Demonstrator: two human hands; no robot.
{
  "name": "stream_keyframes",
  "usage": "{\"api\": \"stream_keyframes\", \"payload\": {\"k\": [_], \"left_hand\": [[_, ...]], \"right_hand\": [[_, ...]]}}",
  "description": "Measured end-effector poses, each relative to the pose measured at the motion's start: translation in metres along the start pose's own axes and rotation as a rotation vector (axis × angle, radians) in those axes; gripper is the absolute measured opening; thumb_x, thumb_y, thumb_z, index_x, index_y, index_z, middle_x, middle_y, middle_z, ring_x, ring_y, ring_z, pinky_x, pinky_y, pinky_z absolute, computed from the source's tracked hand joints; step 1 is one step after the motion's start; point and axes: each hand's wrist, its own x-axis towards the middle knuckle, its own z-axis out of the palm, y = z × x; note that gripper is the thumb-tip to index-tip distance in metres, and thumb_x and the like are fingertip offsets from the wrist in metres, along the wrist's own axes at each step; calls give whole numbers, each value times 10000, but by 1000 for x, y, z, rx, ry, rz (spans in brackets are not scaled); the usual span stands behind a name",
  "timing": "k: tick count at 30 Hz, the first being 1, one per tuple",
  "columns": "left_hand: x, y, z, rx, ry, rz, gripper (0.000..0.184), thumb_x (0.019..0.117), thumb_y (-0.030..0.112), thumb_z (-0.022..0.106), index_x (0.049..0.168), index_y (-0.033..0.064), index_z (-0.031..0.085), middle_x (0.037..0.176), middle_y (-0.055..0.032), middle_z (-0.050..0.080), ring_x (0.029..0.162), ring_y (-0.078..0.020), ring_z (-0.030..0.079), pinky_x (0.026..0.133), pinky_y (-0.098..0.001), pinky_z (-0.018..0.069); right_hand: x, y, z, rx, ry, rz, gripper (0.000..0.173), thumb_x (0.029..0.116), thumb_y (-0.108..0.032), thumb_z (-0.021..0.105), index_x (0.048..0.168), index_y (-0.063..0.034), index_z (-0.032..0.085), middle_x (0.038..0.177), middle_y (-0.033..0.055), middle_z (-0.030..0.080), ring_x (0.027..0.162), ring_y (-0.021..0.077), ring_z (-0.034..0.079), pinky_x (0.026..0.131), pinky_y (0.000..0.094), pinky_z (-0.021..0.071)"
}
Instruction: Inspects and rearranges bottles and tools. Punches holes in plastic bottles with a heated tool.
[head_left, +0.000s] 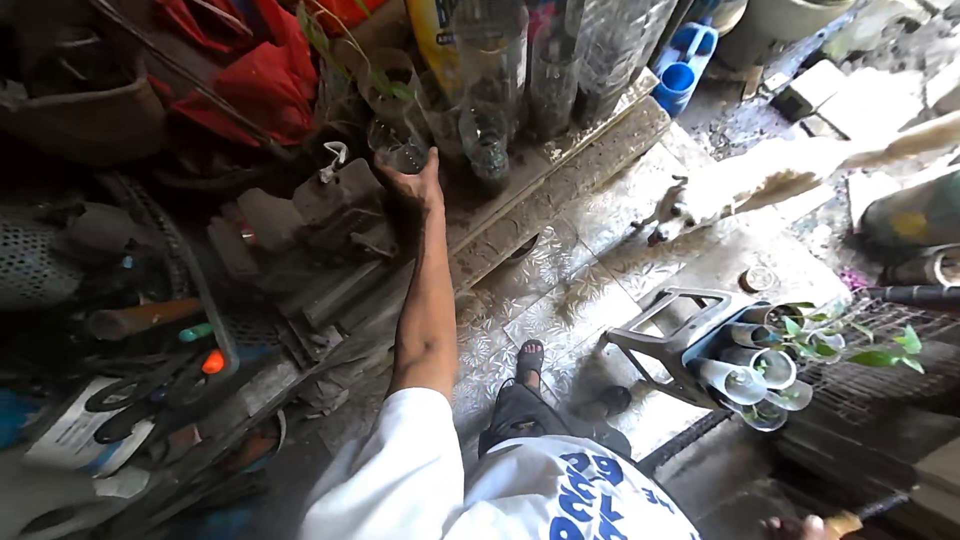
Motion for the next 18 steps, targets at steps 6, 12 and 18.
{"api": "stream_keyframes", "payload": {"k": [6, 12, 18], "left_hand": [[-44, 3, -36, -189, -115, 95, 1087, 719, 276, 913, 1546, -61, 294, 1524, -269, 443, 1399, -263, 479, 1148, -316, 417], [-110, 51, -101, -414, -342, 203, 1175, 658, 338, 951, 1518, -84, 272, 1427, -205, 534, 1296, -187, 568, 1104, -315, 489], [-191, 146, -128, -677, -580, 137, 937, 709, 277, 906, 1408, -41, 369, 1239, -154, 623, 1125, -227, 661, 973, -422, 591]], "right_hand": [[-3, -15, 6, -114, -168, -150, 396, 1081, -207, 478, 1391, 21, 383, 832, -32, 526, 603, 8, 562, 600, 212, 548], [3, -52, 18, -200, -542, -428, 440, 1044, -284, 538, 1357, 18, 471, 929, -29, 573, 700, -14, 565, 667, 194, 534], [-5, -109, 31, -237, -922, -752, 439, 1089, -354, 488, 1246, 41, 600, 817, 27, 588, 649, 16, 527, 601, 211, 488]]}}
